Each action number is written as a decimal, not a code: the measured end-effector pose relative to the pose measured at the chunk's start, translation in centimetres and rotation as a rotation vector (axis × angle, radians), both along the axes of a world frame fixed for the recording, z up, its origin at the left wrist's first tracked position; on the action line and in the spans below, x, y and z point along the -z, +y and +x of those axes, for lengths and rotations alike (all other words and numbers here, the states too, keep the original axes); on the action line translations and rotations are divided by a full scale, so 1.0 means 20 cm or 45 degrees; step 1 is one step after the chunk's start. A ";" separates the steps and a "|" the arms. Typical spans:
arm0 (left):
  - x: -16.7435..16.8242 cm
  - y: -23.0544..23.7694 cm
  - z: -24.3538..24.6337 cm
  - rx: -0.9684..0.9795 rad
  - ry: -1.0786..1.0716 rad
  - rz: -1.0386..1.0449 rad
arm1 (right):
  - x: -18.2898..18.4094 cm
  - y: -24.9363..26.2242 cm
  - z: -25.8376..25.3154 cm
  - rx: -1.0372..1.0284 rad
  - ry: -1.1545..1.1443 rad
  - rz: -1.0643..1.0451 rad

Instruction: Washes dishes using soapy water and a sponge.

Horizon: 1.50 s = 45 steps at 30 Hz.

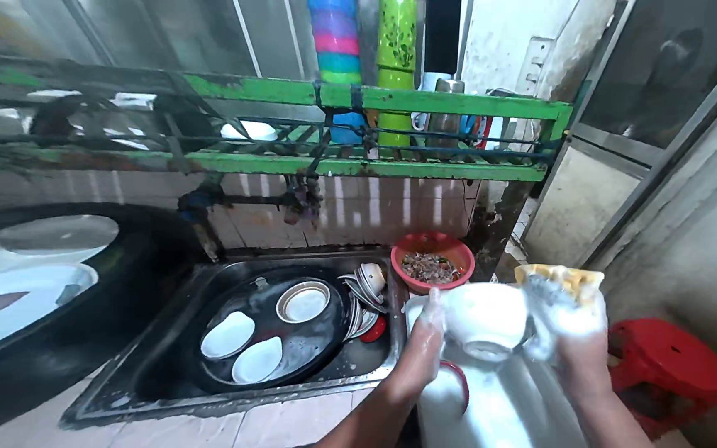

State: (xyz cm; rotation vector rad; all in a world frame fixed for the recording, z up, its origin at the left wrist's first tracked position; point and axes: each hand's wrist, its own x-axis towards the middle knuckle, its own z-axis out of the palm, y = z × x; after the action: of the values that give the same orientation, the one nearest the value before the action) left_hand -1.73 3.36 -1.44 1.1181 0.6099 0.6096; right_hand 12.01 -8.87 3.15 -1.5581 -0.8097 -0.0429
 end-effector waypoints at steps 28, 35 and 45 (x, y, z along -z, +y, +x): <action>-0.19 0.11 0.13 0.158 0.370 0.484 | 0.37 0.04 -0.04 -0.292 -1.065 -0.847; 0.06 0.02 0.07 -0.126 0.062 0.341 | 0.22 0.15 -0.28 -0.435 -0.142 -0.960; 0.42 0.54 -0.49 -1.225 -0.180 -0.534 | 0.44 -0.33 0.00 -0.540 -0.592 -1.287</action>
State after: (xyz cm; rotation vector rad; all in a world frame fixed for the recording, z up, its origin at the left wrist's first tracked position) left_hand -11.53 14.07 -9.80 0.3266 1.0959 1.2942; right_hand 12.10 -15.39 -5.74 -2.3080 -1.6821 0.3812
